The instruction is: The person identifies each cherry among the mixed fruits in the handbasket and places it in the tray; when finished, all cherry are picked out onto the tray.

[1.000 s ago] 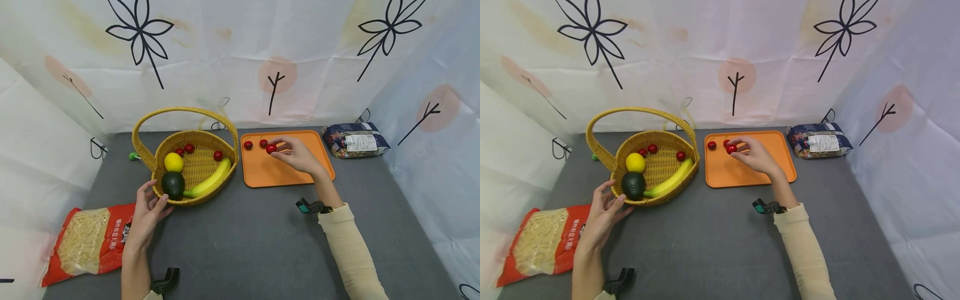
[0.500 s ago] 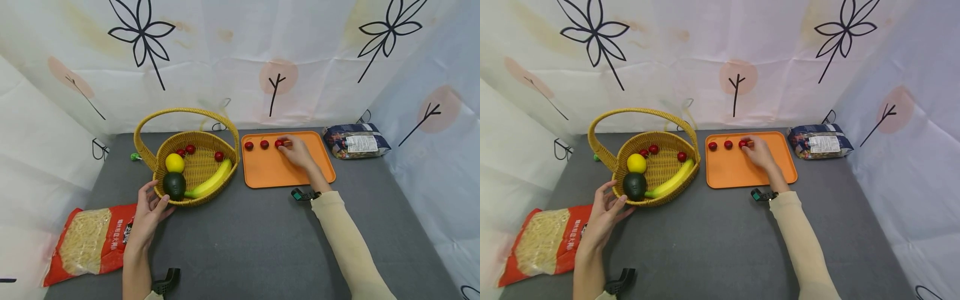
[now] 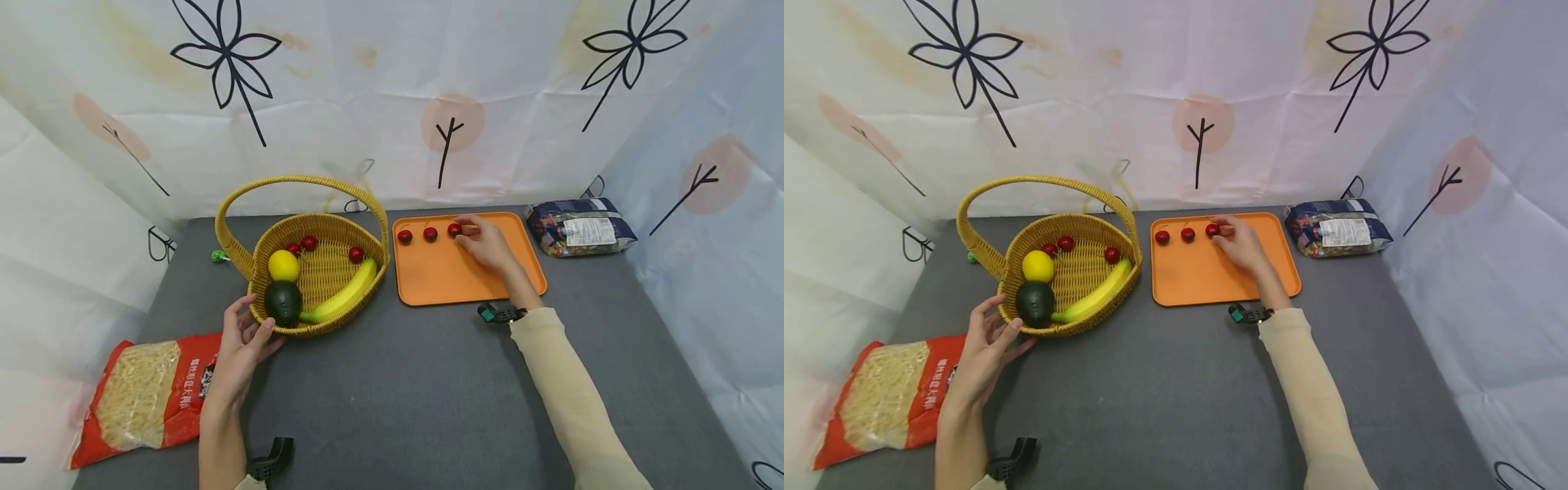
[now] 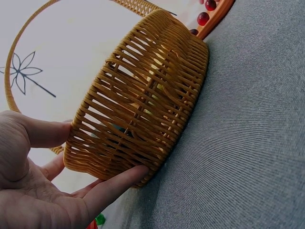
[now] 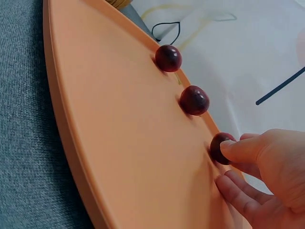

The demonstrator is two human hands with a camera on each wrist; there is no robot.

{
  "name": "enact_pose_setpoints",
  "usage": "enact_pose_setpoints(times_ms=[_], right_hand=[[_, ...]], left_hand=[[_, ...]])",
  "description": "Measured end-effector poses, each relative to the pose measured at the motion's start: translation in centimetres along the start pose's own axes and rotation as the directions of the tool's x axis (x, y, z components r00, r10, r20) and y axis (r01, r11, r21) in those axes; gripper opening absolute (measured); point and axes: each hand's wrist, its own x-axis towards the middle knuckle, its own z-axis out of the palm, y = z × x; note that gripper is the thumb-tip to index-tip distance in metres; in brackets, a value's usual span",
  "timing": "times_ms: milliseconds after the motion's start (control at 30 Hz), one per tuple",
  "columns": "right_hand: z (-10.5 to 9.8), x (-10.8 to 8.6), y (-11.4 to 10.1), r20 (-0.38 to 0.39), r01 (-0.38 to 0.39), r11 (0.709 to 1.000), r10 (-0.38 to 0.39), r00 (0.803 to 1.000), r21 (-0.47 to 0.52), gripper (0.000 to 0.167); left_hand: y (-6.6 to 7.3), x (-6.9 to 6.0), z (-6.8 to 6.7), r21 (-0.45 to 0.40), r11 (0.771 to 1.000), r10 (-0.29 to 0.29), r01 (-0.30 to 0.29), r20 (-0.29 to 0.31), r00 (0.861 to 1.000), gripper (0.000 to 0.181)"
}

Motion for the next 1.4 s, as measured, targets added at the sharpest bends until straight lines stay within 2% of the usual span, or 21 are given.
enact_pose_setpoints(times_ms=[233, 367, 500, 767, 900, 1033, 1233, 1400], right_hand=[[-0.4, -0.8, -0.7, -0.029, 0.021, 0.999, -0.020, 0.999, 0.039, 0.043], [-0.4, -1.6, -2.1, -0.021, 0.088, 0.992, -0.086, 0.996, 0.094, 0.041], [-0.2, -2.8, -4.4, 0.005, 0.177, 0.968, -0.181, 0.983, 0.180, 0.037], [1.3, -5.0, -9.0, 0.058, 0.310, 0.894, -0.346, 0.936, 0.324, 0.029], [2.8, -5.9, -10.8, 0.108, 0.338, 0.856, -0.408, 0.907, 0.391, 0.027], [4.3, -6.4, -12.6, 0.154, 0.352, 0.837, -0.448, 0.881, 0.420, 0.026], [7.2, -5.9, -15.1, 0.197, 0.353, 0.840, -0.460, 0.866, 0.411, 0.025], [9.6, -5.1, -17.5, 0.241, 0.384, 0.859, -0.474, 0.847, 0.339, 0.027]], left_hand=[[0.0, 0.0, 0.0, -0.001, 1.000, -0.002, 0.002, 0.003, 1.000, 0.071], [0.0, 0.0, 0.0, -0.006, 1.000, -0.007, 0.007, 0.004, 1.000, 0.071], [0.0, 0.1, 0.0, -0.008, 1.000, -0.007, 0.007, 0.008, 1.000, 0.071], [0.1, 0.0, 0.0, -0.011, 1.000, 0.009, -0.009, 0.008, 1.000, 0.070], [0.1, -0.1, 0.0, -0.013, 1.000, 0.004, -0.004, 0.008, 1.000, 0.070], [0.0, -0.1, 0.1, -0.017, 1.000, 0.009, -0.009, 0.008, 1.000, 0.070], [0.0, -0.1, 0.1, -0.018, 1.000, 0.024, -0.024, 0.009, 1.000, 0.070], [0.1, -0.1, 0.2, -0.009, 1.000, 0.020, -0.020, 0.008, 1.000, 0.069]])
